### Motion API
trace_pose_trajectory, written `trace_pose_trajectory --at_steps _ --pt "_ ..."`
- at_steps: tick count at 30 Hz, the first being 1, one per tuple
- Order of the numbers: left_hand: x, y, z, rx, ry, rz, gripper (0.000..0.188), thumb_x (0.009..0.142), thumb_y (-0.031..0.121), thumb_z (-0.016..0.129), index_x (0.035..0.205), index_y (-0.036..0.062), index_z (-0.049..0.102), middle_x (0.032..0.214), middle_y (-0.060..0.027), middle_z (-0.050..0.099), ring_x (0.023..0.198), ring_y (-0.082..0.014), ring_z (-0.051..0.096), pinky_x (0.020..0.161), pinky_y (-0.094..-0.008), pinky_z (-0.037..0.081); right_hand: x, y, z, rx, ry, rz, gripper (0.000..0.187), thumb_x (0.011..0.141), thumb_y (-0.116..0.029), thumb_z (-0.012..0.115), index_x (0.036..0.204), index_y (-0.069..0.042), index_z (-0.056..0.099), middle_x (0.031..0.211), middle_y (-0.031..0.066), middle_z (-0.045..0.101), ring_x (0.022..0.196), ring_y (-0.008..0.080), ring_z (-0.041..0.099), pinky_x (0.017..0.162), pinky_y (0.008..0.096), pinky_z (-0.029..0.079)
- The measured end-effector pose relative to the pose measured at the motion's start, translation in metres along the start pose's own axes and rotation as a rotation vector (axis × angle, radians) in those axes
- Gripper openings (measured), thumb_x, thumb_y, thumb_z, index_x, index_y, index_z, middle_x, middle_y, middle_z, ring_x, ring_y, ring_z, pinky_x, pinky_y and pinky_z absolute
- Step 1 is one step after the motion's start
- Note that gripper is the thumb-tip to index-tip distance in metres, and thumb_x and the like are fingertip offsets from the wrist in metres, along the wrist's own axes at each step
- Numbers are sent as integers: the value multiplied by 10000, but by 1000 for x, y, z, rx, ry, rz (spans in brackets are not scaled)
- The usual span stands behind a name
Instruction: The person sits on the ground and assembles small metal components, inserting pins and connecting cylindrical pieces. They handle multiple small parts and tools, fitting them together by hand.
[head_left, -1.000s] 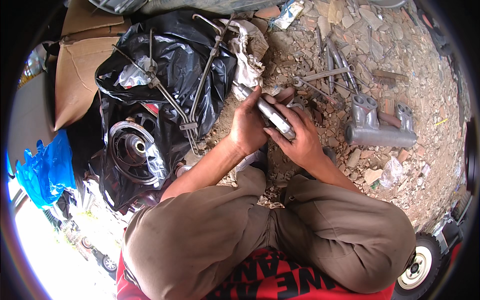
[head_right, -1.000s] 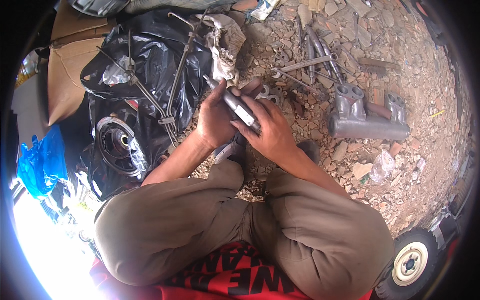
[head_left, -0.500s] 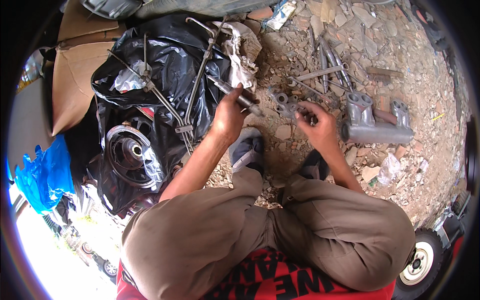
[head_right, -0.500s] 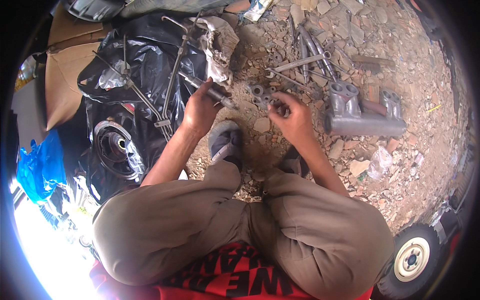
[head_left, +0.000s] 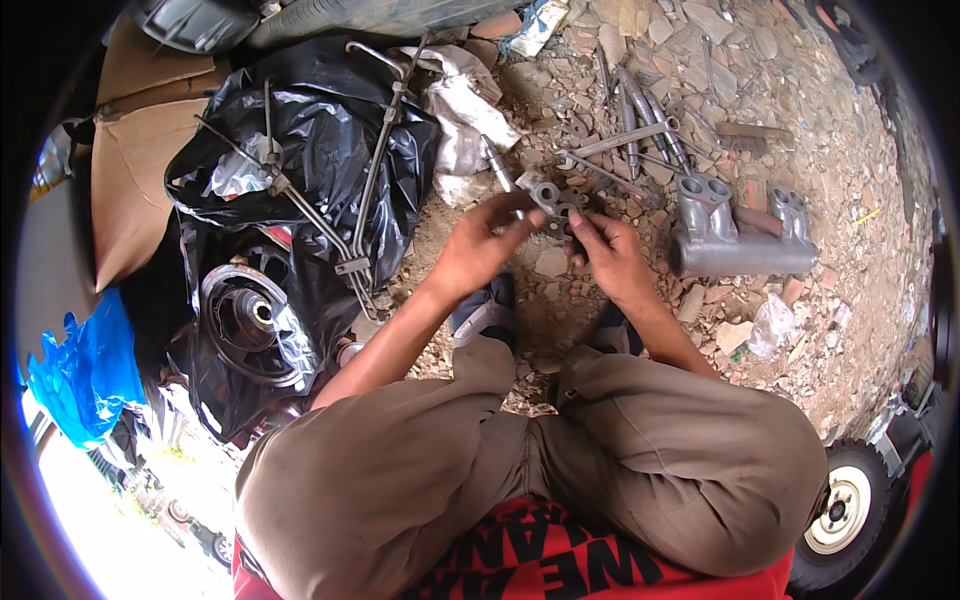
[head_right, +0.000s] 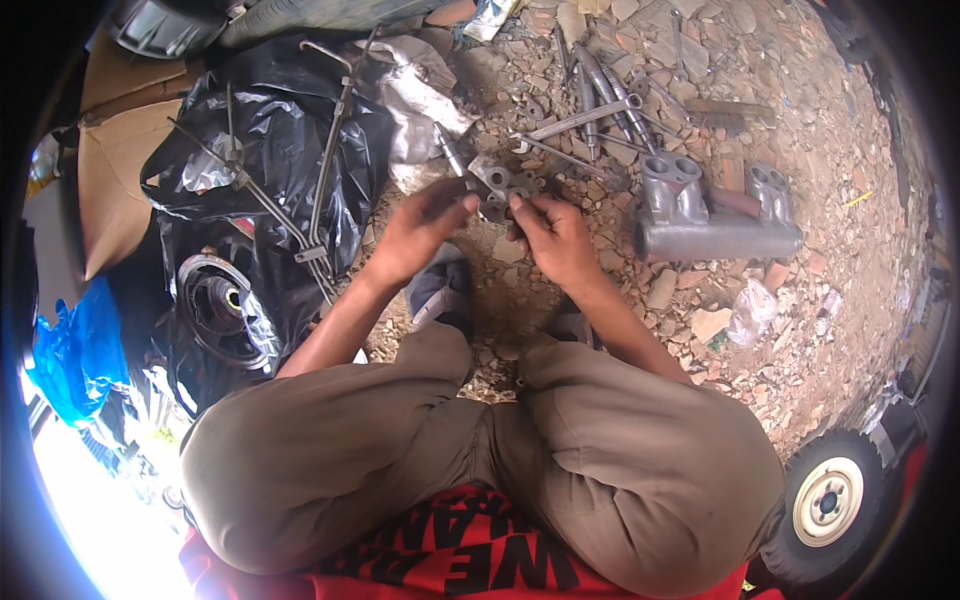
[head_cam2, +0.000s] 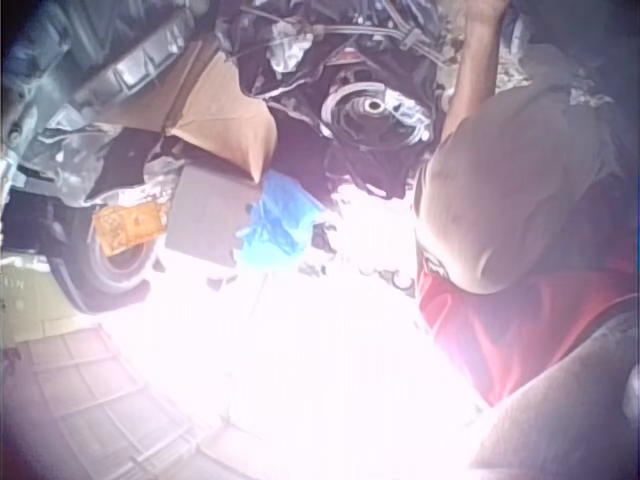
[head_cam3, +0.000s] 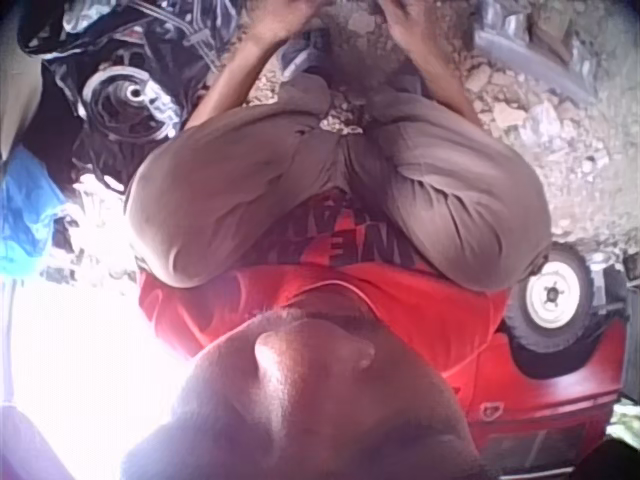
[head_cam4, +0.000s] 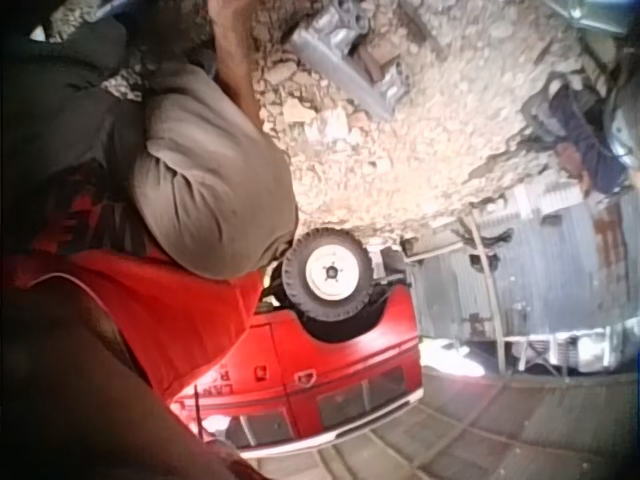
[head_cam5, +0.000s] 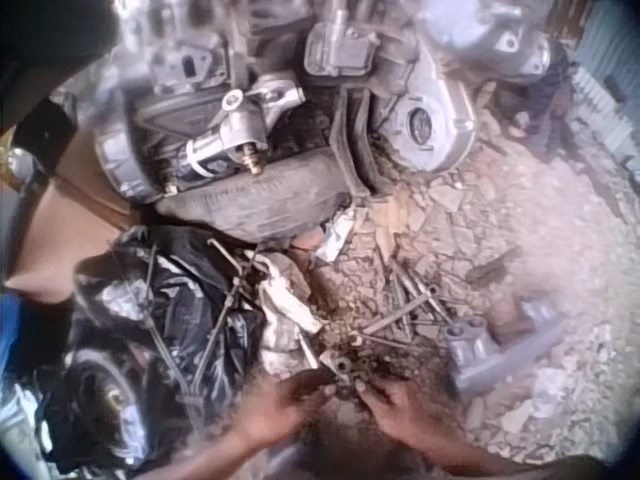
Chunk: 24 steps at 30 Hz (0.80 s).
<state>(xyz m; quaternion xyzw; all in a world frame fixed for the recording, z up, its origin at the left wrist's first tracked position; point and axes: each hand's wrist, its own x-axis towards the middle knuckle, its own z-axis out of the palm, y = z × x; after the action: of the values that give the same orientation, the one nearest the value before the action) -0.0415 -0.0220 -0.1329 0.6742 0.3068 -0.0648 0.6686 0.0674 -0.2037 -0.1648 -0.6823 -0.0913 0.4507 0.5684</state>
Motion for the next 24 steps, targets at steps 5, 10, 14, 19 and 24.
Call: trace_pose_trajectory --at_steps 5,10,14,19,24 --pt "-4 -20 13 -229 -89 -114 300 935 177 690 1132 -49 665 920 -96 732 803 -157 708 709 -263 547 -2 3 -1 -86 35 -70 326 1004 -301 597 935 8 675 671 -4 611 573 60 530 513 235 405" --pt "-2 -13 7 -438 -65 -157 323 960 134 646 1213 -65 614 998 -123 717 908 -197 713 783 -304 576 24 26 -40 -663 375 -433 268 902 -220 708 1043 1 652 852 120 646 772 269 642 666 381 501" --pt "-2 -2 9 -469 -96 -119 371 977 180 616 1246 -71 574 1115 -173 694 1062 -252 679 904 -369 544 25 48 -57 -896 303 -448 355 837 -195 751 1110 -9 621 1030 210 652 961 440 630 830 472 510" --pt "0 -9 1 -716 -67 -217 411 997 156 559 1307 -107 498 1169 -188 649 1100 -293 660 961 -404 536 22 34 -53 -629 391 -429 289 883 -164 720 1098 -8 606 974 190 694 894 336 683 782 397 529" --pt "-1 -5 -3 -903 -72 -262 371 1005 168 533 1275 -86 510 1239 -188 597 1163 -320 625 1018 -451 496 2 -30 -21 -234 210 -373 149 961 -60 623 1096 -7 587 879 76 674 784 120 633 696 267 505"
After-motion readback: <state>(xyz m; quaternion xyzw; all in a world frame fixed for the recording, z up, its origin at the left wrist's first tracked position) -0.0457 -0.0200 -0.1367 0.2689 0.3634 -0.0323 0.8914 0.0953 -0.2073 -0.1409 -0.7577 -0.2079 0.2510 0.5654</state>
